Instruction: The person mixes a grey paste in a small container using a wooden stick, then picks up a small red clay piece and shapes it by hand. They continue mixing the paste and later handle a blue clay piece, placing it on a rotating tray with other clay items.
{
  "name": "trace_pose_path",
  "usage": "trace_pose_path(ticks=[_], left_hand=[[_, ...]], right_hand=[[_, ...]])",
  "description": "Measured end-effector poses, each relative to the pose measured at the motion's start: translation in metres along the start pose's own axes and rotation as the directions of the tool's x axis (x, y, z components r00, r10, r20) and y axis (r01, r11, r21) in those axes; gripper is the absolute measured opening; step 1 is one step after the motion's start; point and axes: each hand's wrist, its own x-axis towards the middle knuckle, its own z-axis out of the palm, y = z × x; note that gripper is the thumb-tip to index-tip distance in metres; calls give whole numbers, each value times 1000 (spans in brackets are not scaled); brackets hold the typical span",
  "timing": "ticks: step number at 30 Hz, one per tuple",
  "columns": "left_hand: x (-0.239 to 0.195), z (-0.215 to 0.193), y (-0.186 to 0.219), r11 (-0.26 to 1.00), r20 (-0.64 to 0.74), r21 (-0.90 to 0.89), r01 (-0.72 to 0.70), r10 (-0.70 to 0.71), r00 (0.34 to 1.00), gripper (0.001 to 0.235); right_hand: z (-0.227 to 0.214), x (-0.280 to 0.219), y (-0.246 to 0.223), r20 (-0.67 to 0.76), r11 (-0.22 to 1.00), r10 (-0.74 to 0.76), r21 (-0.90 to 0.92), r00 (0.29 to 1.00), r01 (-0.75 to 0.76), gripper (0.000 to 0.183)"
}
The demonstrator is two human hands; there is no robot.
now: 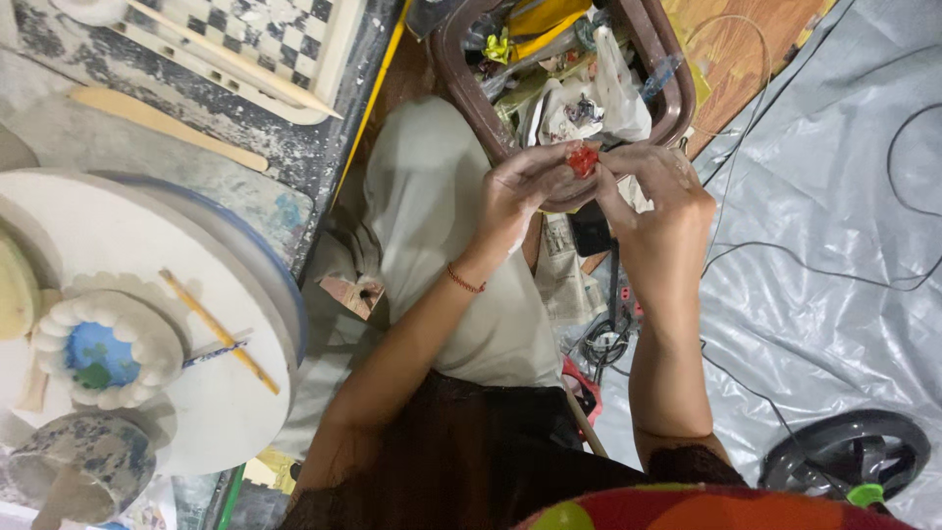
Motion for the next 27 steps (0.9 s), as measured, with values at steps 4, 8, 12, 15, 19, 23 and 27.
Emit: trace_pose_path(ticks=[4, 8, 12, 15, 19, 23, 27], left_hand=[[5, -9, -11, 999, 4, 43, -3, 3, 1000, 29], [7, -11, -4, 996, 5, 61, 60, -61, 998, 29], [9, -11, -1, 995, 11, 54, 82, -82, 997, 31], [12, -12, -1, 990, 69, -44, 136, -132, 989, 31], [15, -13, 1, 960, 109, -153, 233, -218, 970, 33], [15, -11, 4, 965, 103, -67, 253, -245, 964, 33], [14, -9, 8, 980, 103, 84, 182, -190, 976, 32]], right_hand=[[12, 0, 14, -37, 991, -104, -91, 994, 100, 14], [17, -1, 25, -40, 991, -97, -93, 994, 93, 15], [11, 1, 34, 3, 999, 25, 35, 1000, -25, 14], [11, -2, 39, -22, 996, -84, -11, 996, 84, 22], [13, -3, 49, 39, 970, -194, -142, 980, 197, 17], [12, 0, 56, 81, 915, -318, -235, 945, 328, 19], [11, -1, 56, 105, 880, -360, -293, 927, 375, 20]])
